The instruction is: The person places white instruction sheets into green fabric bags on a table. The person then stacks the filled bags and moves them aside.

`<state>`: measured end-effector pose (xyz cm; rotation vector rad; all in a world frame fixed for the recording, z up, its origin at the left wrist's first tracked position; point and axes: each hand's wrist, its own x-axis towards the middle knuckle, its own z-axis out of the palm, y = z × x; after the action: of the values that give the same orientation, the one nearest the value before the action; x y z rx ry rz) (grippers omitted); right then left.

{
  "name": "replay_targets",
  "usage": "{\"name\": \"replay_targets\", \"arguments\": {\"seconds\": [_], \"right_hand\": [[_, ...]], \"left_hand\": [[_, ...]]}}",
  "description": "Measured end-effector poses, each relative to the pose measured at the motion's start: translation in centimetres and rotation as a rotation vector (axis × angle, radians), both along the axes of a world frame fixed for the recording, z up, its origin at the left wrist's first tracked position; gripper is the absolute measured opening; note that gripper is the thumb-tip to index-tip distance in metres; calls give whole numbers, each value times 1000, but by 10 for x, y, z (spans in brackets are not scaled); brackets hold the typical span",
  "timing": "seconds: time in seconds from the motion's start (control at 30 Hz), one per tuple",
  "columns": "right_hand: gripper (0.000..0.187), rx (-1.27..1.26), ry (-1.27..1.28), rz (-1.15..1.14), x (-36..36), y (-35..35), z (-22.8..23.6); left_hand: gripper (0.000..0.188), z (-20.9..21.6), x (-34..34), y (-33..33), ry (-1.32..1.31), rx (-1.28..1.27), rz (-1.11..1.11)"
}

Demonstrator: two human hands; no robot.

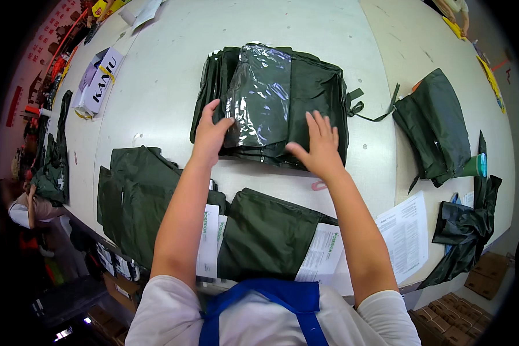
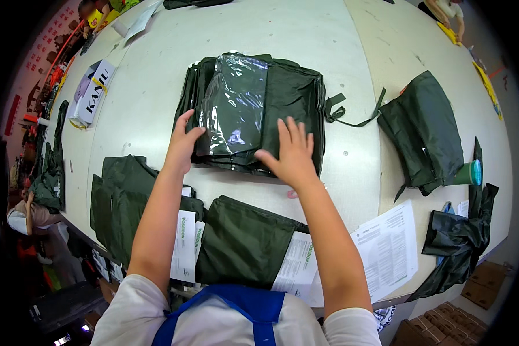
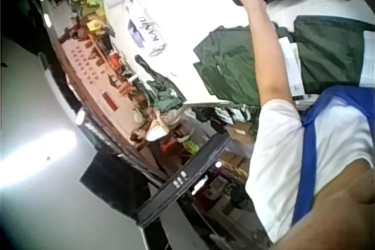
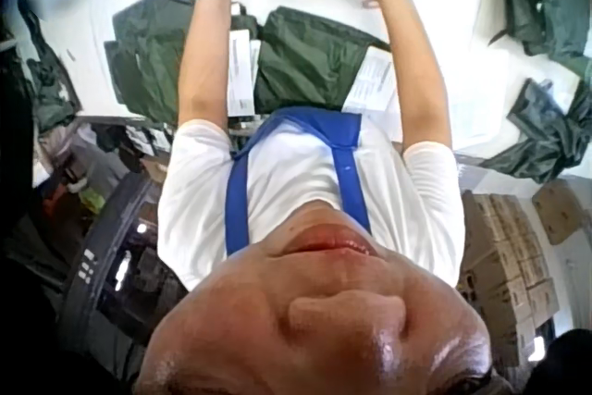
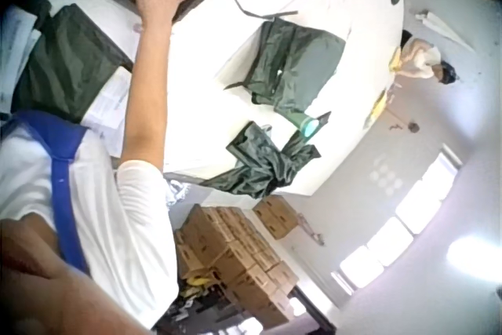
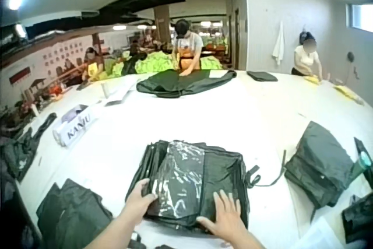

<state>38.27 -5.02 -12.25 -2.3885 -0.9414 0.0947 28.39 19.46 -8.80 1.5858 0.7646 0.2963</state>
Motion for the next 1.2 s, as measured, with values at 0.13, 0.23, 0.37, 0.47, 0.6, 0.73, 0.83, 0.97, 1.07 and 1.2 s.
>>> {"name": "replay_targets", "arguments": {"seconds": [0.13,0.23,0.37,0.47,0.6,0.73,0.83,0.97,1.07,1.2], "right_hand": [[117,301,138,185,-20,31,27],[111,571,442,31,-24,44,27],[54,1206,1149,-261,-11,24,-13],[52,1277,1248,-534,-16,5,5],[50,1153,1293,-503,-19,-6,2],[43,1005,1193,-482,-21,-3,5],[36,1026,1220,-533,-17,-6,1],[31,1084,1262,-676,-11,-14,-5],[48,717,1015,-664,-13,-15,28],[72,306,-340,-623,-34,-25,63]], "left_hand": [[38,16,10,-27,31,657,-177],[44,49,24,-59,-143,-1,-338],[67,52,39,-98,-392,-17,-655],[75,21,34,-89,-26,572,-597],[73,27,26,-90,112,623,-488],[46,23,38,-90,11,1034,-496],[23,15,45,-68,-22,1089,-521],[21,34,15,-57,28,1114,-347],[24,39,5,-55,-78,1147,-325],[39,46,12,-63,-232,938,-330]]}}
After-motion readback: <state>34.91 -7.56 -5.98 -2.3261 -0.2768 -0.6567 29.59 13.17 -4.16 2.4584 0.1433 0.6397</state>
